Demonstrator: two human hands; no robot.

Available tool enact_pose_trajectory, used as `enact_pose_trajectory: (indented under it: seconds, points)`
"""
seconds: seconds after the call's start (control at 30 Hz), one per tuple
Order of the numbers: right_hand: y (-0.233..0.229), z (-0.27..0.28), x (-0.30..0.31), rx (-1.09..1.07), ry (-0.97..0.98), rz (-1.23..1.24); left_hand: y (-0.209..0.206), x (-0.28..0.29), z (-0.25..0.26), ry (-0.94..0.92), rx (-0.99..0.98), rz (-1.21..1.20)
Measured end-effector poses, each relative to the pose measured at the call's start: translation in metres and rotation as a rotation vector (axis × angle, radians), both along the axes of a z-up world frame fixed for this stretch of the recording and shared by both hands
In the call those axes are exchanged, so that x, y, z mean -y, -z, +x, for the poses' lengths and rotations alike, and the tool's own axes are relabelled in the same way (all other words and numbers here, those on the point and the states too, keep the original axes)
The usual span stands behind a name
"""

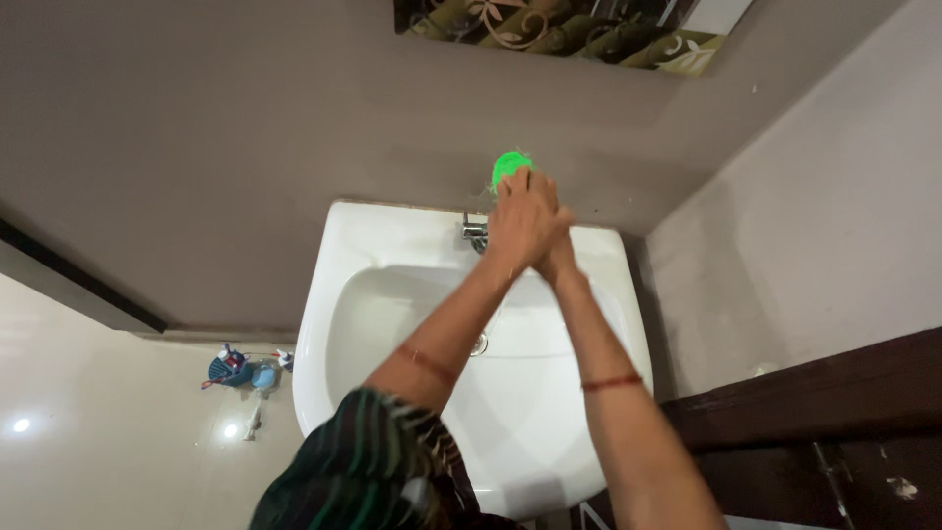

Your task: The person cleans a sink and faucet with a green sponge under running water.

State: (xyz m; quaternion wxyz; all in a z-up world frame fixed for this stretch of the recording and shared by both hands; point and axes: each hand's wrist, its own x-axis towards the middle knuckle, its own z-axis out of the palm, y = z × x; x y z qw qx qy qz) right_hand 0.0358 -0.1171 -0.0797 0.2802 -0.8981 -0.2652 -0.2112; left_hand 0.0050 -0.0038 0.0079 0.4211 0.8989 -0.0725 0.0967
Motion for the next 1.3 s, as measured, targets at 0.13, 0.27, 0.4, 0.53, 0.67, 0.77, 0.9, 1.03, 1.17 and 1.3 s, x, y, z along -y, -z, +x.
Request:
enact_pose_trajectory:
  seconds: [0.13, 0.27, 0.4, 0.53, 0.67, 0.77, 0.9, 1.03, 1.17, 1.3]
  points:
    - [0.010, -0.060, -0.036, 0.163, 0.021, 0.306, 0.054, -0.008, -0.059, -0.006, 0.386, -0.042]
    - [0.006, -0.062, -0.038, 0.062, 0.057, 0.358, 0.065, -0.004, -0.057, -0.040, 0.489, -0.036]
    - [-0.017, -0.021, -0.022, 0.173, 0.082, 0.023, 0.026, 0.000, -0.010, -0.079, 0.268, -0.054]
    - [-0.037, 0.023, -0.017, -0.299, 0.163, -0.236, -0.024, -0.007, 0.020, -0.065, -0.217, -0.050]
    - [-0.024, -0.002, -0.021, -0.153, 0.092, 0.000, -0.008, -0.004, -0.001, -0.054, -0.115, 0.016]
    - [-0.006, -0.048, -0.033, 0.054, 0.008, 0.324, 0.035, -0.003, -0.042, -0.062, 0.269, -0.006]
    - [0.002, -0.070, -0.040, -0.108, -0.126, 0.687, 0.056, -0.006, -0.063, 0.001, 0.415, -0.071]
    - [-0.001, -0.039, -0.019, 0.100, 0.011, 0.247, 0.030, 0.000, -0.027, -0.085, 0.341, -0.030]
    - [-0.010, 0.040, 0.003, -0.175, 0.070, -0.134, -0.011, 0.000, 0.024, -0.060, -0.088, -0.031]
    - [-0.019, 0.044, -0.001, -0.377, 0.023, -0.010, -0.021, 0.000, 0.033, -0.052, -0.217, 0.020]
